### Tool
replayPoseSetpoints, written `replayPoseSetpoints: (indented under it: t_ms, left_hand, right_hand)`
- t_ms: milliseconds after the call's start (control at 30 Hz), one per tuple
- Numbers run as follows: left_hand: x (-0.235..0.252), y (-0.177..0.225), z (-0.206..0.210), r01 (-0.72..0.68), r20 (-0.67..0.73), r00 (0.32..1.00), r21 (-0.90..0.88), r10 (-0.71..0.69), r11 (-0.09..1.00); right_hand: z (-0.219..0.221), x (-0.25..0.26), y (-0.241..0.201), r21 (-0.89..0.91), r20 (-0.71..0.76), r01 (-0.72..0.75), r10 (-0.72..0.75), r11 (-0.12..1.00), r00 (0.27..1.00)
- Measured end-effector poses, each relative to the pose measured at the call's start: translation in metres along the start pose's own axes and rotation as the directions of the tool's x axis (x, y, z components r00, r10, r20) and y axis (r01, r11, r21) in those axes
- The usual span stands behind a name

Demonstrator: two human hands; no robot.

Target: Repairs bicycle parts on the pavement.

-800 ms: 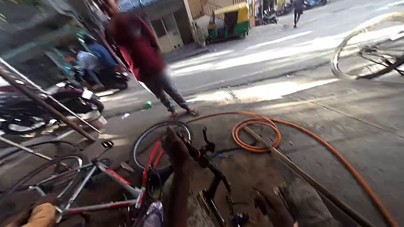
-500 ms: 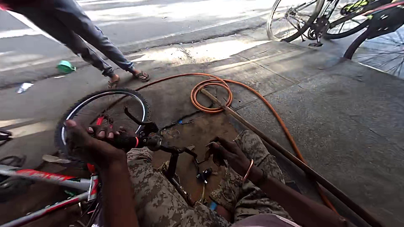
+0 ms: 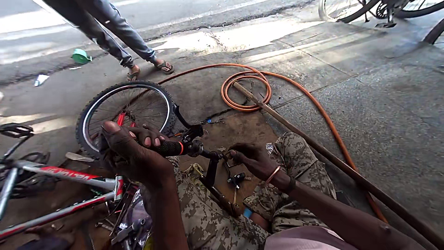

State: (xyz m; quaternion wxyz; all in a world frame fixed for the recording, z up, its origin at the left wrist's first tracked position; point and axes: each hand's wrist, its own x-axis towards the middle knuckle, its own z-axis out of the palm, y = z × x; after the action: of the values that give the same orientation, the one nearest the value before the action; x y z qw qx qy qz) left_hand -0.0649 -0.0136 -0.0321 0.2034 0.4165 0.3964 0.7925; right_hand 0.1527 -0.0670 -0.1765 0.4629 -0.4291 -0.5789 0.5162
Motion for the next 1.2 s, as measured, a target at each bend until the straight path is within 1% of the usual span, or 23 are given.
replayPoseSetpoints:
  t_ms: [100,200,300,467,600,667,700,800,833,867,900,967,1033,1067,1133,1200]
  left_hand:
    - [-0.005,0.002,0.007,-0.069,0.041,0.997,0.022,0.068,0.997]
    - [-0.007,0.004,0.014,-0.081,0.053,0.995,0.024,0.080,0.996]
    - [-0.007,0.002,0.017,-0.059,0.064,0.996,0.002,0.059,0.998]
    - [-0.006,0.000,0.023,-0.045,0.071,0.996,-0.046,0.048,0.998]
    - [-0.008,0.000,0.026,-0.036,0.086,0.995,-0.078,0.043,0.996]
    - [-0.008,-0.002,0.025,-0.030,0.080,0.996,-0.101,0.038,0.994]
    - [-0.007,-0.003,0.024,-0.026,0.079,0.996,-0.108,0.034,0.994]
    - [-0.006,-0.005,0.021,-0.024,0.082,0.996,-0.109,0.033,0.994]
    - [-0.005,-0.005,0.020,-0.026,0.082,0.996,-0.106,0.035,0.994]
    - [-0.005,-0.005,0.019,-0.024,0.081,0.996,-0.107,0.032,0.994]
    - [-0.005,-0.005,0.019,-0.021,0.078,0.997,-0.104,0.029,0.994]
    - [-0.004,-0.005,0.018,-0.015,0.073,0.997,-0.103,0.023,0.995]
    - [-0.004,-0.006,0.016,-0.024,0.068,0.997,-0.088,0.030,0.996]
    - [-0.004,-0.006,0.015,-0.025,0.071,0.997,-0.081,0.030,0.996]
    - [-0.006,-0.005,0.012,-0.017,0.085,0.996,-0.067,0.022,0.998]
    - [-0.008,-0.005,0.009,-0.023,0.111,0.993,-0.049,0.029,0.999]
  right_hand:
    - [0.003,0.003,0.020,-0.154,-0.074,-0.053,0.042,0.987,0.996]
    - [0.002,0.005,0.029,-0.162,-0.065,-0.136,0.127,0.977,0.990]
    - [-0.001,0.006,0.026,-0.130,-0.032,-0.170,0.168,0.977,0.985]
    - [-0.009,0.015,0.022,-0.026,0.048,-0.212,0.213,0.977,0.976]
    - [-0.018,0.029,0.032,0.110,0.171,-0.343,0.322,0.933,0.931]
    - [-0.021,0.034,0.030,0.128,0.213,-0.374,0.343,0.919,0.915]
    - [-0.021,0.035,0.029,0.111,0.230,-0.357,0.326,0.927,0.917]
    - [-0.022,0.033,0.030,0.019,0.283,-0.201,0.188,0.979,0.941]
    - [-0.022,0.031,0.032,0.012,0.287,-0.175,0.164,0.984,0.944]
    - [-0.021,0.030,0.034,0.021,0.280,-0.180,0.167,0.983,0.945]
    - [-0.020,0.029,0.034,0.041,0.268,-0.211,0.192,0.977,0.944]
    - [-0.016,0.030,0.029,0.114,0.233,-0.336,0.303,0.935,0.924]
    - [-0.010,0.032,0.018,0.173,0.212,-0.482,0.445,0.859,0.870]
    - [-0.008,0.033,0.014,0.173,0.212,-0.532,0.496,0.829,0.842]
    - [-0.004,0.031,0.013,0.189,0.191,-0.582,0.552,0.791,0.812]
    - [-0.003,0.033,0.011,0.213,0.170,-0.649,0.626,0.730,0.761]
